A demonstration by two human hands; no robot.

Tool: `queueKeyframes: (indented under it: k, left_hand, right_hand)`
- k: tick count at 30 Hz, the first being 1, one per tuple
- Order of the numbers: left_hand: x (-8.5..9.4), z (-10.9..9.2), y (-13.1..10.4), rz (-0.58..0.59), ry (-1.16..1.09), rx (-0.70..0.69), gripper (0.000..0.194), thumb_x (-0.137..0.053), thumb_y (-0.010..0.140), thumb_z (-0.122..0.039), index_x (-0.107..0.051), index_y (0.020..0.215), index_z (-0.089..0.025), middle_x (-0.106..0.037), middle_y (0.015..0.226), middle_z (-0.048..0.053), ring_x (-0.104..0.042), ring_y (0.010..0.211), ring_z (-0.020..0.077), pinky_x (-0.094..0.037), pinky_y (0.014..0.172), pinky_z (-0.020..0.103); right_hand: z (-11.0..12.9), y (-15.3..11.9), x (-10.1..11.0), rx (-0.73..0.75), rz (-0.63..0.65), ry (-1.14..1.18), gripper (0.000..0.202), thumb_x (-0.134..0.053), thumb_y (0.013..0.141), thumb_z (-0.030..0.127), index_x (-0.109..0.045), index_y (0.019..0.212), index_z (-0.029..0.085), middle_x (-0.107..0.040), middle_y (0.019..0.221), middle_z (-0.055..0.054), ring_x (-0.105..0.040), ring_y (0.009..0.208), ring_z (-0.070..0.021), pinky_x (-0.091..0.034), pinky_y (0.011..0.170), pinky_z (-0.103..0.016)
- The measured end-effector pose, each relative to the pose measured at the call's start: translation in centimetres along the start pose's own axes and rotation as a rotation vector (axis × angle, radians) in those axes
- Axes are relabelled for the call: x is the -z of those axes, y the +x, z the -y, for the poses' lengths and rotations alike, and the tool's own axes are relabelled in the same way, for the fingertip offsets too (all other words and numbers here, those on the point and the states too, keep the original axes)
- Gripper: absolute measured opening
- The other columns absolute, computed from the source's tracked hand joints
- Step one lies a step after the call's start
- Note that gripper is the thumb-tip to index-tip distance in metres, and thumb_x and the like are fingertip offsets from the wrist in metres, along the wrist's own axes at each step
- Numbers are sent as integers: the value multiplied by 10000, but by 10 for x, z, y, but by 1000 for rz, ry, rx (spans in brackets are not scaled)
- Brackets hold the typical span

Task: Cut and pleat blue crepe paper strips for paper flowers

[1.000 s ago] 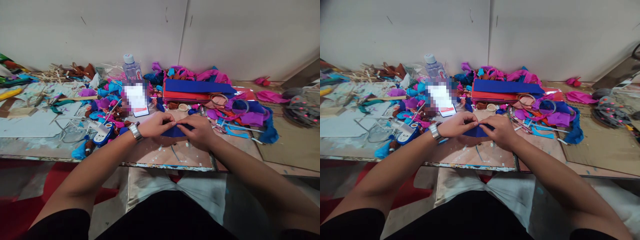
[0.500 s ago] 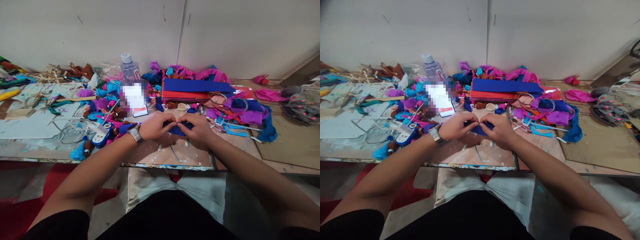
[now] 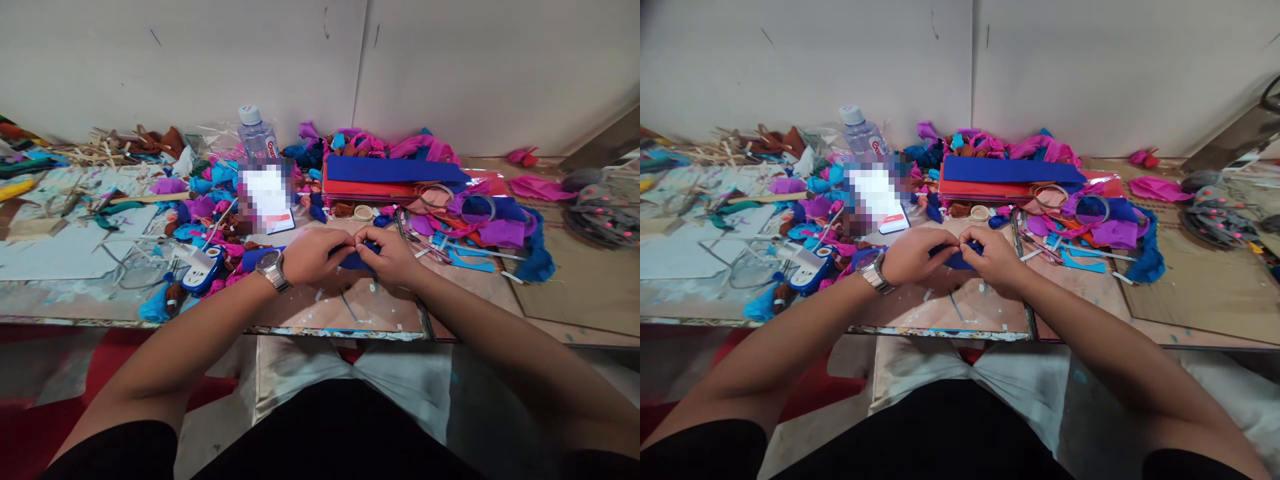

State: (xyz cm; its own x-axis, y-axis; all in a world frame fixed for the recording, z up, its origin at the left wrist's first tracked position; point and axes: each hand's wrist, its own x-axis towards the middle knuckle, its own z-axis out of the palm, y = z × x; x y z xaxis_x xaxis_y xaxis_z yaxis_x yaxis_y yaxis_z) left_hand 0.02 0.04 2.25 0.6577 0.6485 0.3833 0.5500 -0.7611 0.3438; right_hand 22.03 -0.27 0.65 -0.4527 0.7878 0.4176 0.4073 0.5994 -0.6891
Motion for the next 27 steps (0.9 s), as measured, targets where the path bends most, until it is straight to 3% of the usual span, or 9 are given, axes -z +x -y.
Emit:
queueKeyframes:
  k: [6,12,19,27]
  left_hand:
    - [1,-1,0,-4,-46,58,217,-562,998,-325,-747,998,-212,-779,887,32,-696,798,186,-440,733,309]
    - [0,-4,0,22,-61,61,243,-553,1002,-345,-752,1011,-207,-777,870,41,-681,763,181,-429,708,302]
    - [7,8,1,-35,-135,127,212,-568,944,-324,-722,929,-179,-738,824,36,-640,732,163,-446,725,294]
    - [9,8,2,-5,-173,131,168,-583,904,-289,-703,874,-176,-715,788,25,-614,708,153,-438,718,295]
  right_hand:
    - [-3,-3,1,-6,-20,-59,88,-633,907,268,-690,933,205,-727,898,-37,-658,833,-201,-477,786,-324]
    - [-6,-3,-2,35,0,-84,75,-606,899,233,-668,877,196,-694,812,-24,-636,763,-190,-462,726,-312]
    - [-2,-4,9,30,-24,-89,174,-696,894,290,-728,1046,213,-779,1013,-52,-713,901,-225,-513,840,-349]
    - [-2,-5,9,43,-49,-119,124,-687,910,301,-735,995,224,-789,961,-44,-725,869,-224,-525,824,-358]
